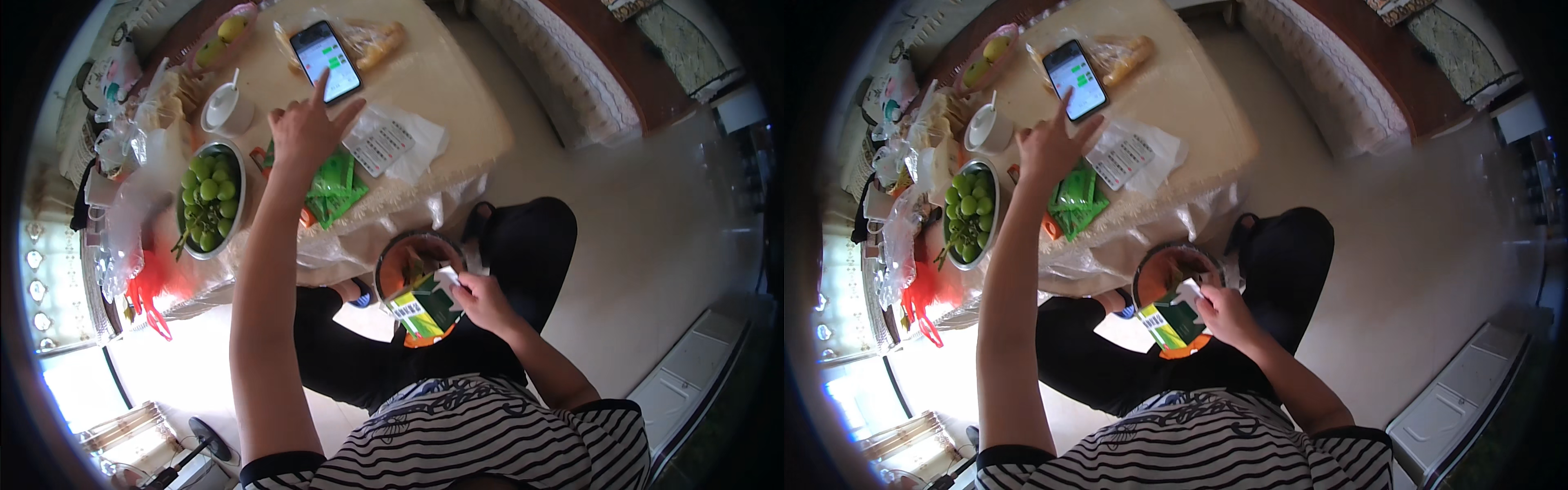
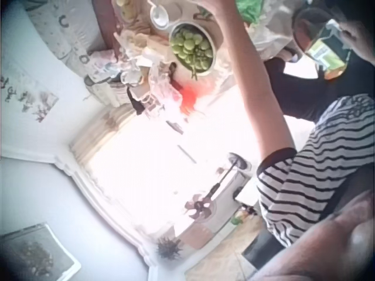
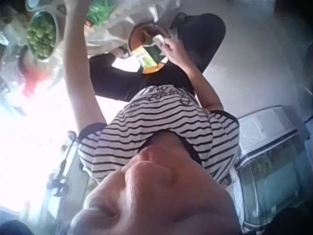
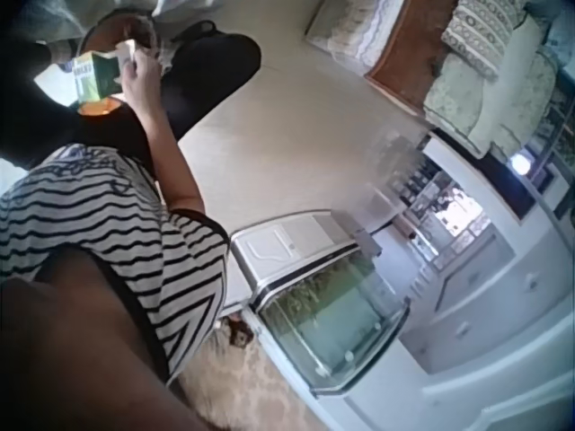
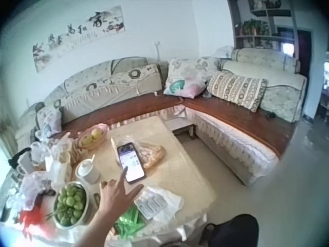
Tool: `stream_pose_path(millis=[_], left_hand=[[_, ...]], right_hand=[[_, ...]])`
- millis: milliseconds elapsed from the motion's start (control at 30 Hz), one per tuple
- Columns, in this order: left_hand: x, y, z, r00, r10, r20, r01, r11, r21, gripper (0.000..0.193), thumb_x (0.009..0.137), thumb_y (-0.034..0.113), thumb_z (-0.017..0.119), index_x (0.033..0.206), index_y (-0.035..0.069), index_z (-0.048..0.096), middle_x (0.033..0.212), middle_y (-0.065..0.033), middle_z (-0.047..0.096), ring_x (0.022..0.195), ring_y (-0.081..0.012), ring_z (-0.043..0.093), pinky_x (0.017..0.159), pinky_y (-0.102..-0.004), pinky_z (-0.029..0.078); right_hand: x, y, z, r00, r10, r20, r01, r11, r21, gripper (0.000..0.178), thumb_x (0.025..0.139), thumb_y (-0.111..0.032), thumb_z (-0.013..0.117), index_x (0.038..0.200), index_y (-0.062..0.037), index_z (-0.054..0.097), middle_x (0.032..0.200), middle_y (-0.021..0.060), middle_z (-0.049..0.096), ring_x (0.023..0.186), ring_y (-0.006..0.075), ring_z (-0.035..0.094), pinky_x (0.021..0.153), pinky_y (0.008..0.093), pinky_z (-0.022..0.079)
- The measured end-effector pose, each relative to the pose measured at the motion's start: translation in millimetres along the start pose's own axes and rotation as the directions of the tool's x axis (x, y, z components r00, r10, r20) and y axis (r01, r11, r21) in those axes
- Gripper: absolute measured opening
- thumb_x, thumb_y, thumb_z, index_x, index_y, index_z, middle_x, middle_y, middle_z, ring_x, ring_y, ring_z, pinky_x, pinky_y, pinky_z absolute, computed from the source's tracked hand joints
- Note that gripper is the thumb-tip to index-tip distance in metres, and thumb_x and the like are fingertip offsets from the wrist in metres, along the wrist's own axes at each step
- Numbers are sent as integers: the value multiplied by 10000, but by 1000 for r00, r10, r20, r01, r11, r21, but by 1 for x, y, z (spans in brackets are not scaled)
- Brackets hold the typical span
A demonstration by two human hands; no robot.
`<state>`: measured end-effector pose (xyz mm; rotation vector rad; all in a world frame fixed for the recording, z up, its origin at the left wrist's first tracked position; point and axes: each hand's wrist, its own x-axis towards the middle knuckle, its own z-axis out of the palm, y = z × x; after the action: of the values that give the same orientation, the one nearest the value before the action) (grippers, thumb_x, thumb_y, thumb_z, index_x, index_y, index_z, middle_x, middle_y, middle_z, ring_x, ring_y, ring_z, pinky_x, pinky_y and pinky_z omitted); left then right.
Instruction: The person sits on the floor and organizes various items on a low table. They open a drawer, remove a small box, and place it on the table. They then open a green box, remove a blister pack of pills, and place it into a small bowl. Finally, they pick up a stack of green packets and place them into the bowl.
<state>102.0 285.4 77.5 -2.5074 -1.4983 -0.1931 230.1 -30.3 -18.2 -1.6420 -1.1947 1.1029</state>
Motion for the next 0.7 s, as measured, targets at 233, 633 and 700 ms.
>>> stream_pose_path(millis=[233, 633, 700], left_hand=[[-190, 40, -43, 997, -45, 60, 75, 583, -809, 512, 756, 121, 707, 1196, 10, 471, 762, -73, 511, 651, -148, 541, 529, -282, 450], [-274, 69, 2, 892, -308, 330, 409, 242, -880, 843, 753, 4, 600, 1429, 52, 98, 1238, -207, 468, 1008, -275, 572, 798, -306, 492], [-279, 55, 7, 919, -255, 301, 349, 166, -922, 832, 736, -57, 512, 1436, 69, 81, 1260, -215, 469, 1007, -252, 579, 802, -294, 486]], right_hand=[[7, -2, 1, 987, 6, -159, -13, 999, -48, 165, 881, -116, 566, 826, 37, 597, 601, 87, 563, 531, 75, 471, 480, 256, 384], [-5, -44, 50, 899, -438, -15, 407, 846, -345, 259, 840, 2, 533, 1096, 30, 555, 1179, 252, 496, 778, 365, 643, 632, 340, 516], [-5, -42, 49, 932, -361, -10, 339, 885, -320, 251, 843, -24, 553, 1090, 19, 574, 1062, 244, 567, 769, 317, 660, 605, 329, 514]])
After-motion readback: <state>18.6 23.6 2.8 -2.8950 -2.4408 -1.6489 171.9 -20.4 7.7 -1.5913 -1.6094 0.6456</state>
